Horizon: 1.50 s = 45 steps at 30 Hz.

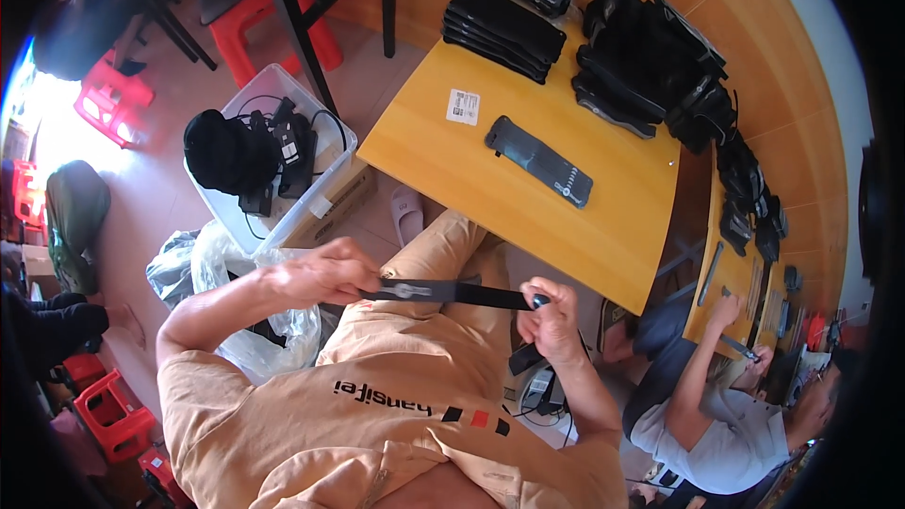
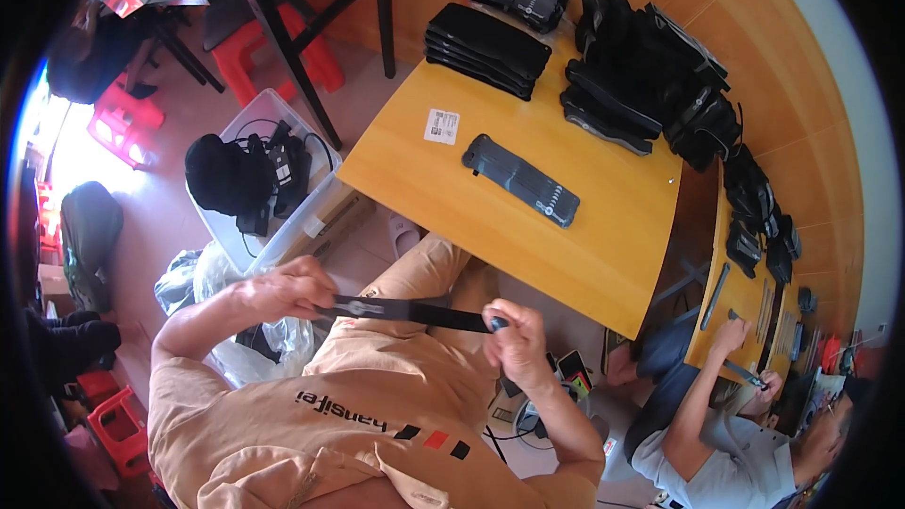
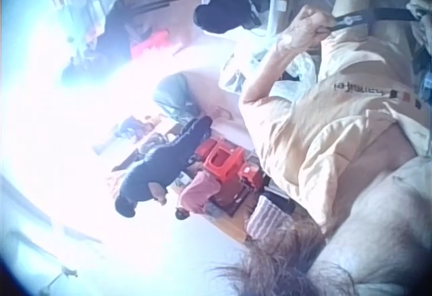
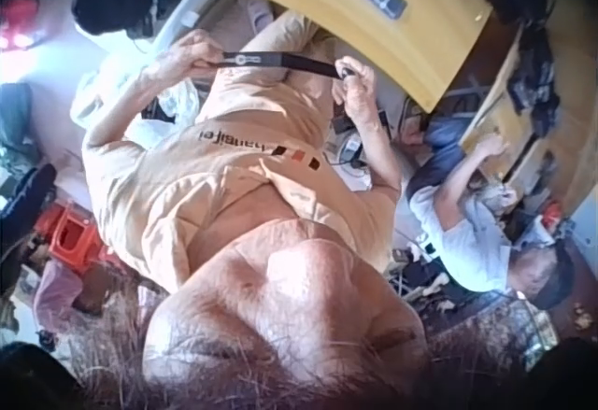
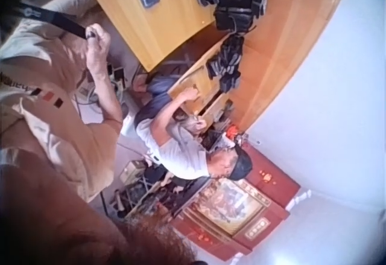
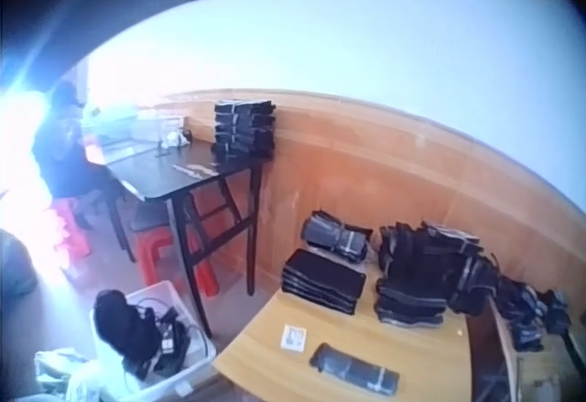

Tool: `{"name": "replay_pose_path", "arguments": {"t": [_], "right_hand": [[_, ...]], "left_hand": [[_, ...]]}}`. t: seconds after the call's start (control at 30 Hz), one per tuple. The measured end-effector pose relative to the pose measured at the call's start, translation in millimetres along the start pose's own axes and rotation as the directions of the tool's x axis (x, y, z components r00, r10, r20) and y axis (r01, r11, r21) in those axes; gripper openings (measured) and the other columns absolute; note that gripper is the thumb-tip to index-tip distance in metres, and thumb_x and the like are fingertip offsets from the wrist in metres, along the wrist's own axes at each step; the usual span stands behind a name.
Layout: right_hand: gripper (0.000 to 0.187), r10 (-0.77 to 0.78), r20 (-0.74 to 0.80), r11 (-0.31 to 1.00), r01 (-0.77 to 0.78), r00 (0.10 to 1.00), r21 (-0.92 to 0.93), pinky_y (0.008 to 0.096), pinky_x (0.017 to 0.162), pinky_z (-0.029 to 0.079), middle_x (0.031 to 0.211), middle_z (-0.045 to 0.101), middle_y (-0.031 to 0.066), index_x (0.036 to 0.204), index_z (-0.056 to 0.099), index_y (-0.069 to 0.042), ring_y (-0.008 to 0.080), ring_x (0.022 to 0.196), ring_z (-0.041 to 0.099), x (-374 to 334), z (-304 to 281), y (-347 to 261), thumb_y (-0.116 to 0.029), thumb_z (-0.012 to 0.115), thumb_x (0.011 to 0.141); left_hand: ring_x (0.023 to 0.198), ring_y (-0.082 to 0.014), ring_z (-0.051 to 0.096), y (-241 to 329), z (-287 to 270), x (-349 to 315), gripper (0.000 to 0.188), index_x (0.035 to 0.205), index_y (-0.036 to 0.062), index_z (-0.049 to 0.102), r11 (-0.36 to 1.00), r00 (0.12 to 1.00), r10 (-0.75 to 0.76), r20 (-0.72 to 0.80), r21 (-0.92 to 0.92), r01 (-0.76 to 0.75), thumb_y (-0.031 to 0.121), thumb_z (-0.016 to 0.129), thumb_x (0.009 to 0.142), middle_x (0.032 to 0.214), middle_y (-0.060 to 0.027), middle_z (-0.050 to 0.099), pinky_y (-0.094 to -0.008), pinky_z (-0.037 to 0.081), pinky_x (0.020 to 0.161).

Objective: Assembling plastic clips onto fabric straps and organizing them into stacks on a table.

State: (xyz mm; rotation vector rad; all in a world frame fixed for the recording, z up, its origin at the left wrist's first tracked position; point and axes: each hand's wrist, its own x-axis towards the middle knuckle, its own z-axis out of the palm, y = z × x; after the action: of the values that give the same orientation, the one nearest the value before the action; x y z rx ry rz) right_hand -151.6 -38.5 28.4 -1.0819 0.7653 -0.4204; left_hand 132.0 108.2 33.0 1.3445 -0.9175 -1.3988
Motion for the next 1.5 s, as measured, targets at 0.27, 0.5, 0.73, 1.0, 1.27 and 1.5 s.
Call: {"name": "replay_pose_path", "arguments": {"t": [0.27,0.5,0.73,1.0,1.27,1.5], "right_hand": [[0.015,0.123,-0.424,0.992,-0.114,0.897,0.047,0.0222,0.029,0.030,0.049,0.030,-0.0053,0.075,0.050,-0.008,0.0056,0.034,0.031,-21.1,-120.8,37.6,-0.018,0.049,0.087],[0.020,0.122,-0.162,0.904,-0.176,0.979,-0.388,0.0257,0.037,0.038,0.049,0.043,0.0020,0.066,0.050,-0.002,0.0146,0.036,0.042,-2.5,-85.4,28.0,-0.006,0.051,0.085],[0.008,-0.266,0.216,0.262,0.286,0.940,-0.922,0.0323,0.055,0.050,0.070,0.062,0.0110,0.084,0.064,0.002,0.0259,0.064,0.063,-10.8,-42.1,-8.1,0.002,0.064,0.076],[0.014,-0.404,0.078,0.555,0.312,0.911,-0.771,0.0263,0.054,0.048,0.071,0.062,0.0092,0.085,0.065,0.003,0.0174,0.062,0.063,-13.4,-49.3,-24.4,0.009,0.064,0.072],[0.014,-0.422,0.048,0.597,0.318,0.905,-0.737,0.0250,0.056,0.050,0.072,0.062,0.0084,0.084,0.065,0.002,0.0160,0.064,0.063,-11.4,-46.5,-25.6,0.010,0.062,0.073],[0.014,-0.431,0.076,0.607,0.351,0.899,-0.713,0.0250,0.055,0.049,0.074,0.062,0.0082,0.085,0.065,0.001,0.0156,0.062,0.063,-11.3,-42.6,-23.0,0.009,0.062,0.074]], "left_hand": [[0.035,-0.0030,0.023,15.5,-150.2,-78.0,0.035,0.056,0.0167,0.031,0.823,0.900,-0.378,-0.216,-0.525,0.219,0.019,0.049,0.085,0.046,0.0070,0.026,-0.0215,0.016,0.034],[0.042,-0.0036,0.026,27.1,-95.4,2.1,0.036,0.061,0.0149,0.035,0.981,0.927,0.005,-0.376,-0.176,-0.077,0.030,0.052,0.089,0.053,0.0057,0.033,-0.0217,0.019,0.038],[0.051,-0.0067,0.038,-21.1,-5.1,102.5,0.033,0.068,0.0099,0.047,0.996,0.887,-0.024,-0.462,-0.086,-0.018,0.031,0.049,0.093,0.057,0.0030,0.043,-0.0215,0.029,0.048],[0.043,-0.0104,0.048,-60.7,6.8,129.6,0.038,0.068,0.0043,0.055,0.971,0.877,-0.237,-0.418,-0.086,0.221,0.032,0.047,0.092,0.055,-0.0031,0.054,-0.0232,0.038,0.042],[0.053,-0.0080,0.048,-52.8,18.5,124.4,0.037,0.067,0.0055,0.052,0.996,0.984,-0.082,-0.159,0.010,0.085,0.031,0.049,0.093,0.058,-0.0013,0.050,-0.0218,0.040,0.050],[0.048,-0.0079,0.048,-51.9,13.9,118.1,0.034,0.066,0.0061,0.054,0.962,0.947,-0.260,-0.191,0.037,0.271,0.029,0.053,0.092,0.056,-0.0004,0.052,-0.0206,0.039,0.047]]}}
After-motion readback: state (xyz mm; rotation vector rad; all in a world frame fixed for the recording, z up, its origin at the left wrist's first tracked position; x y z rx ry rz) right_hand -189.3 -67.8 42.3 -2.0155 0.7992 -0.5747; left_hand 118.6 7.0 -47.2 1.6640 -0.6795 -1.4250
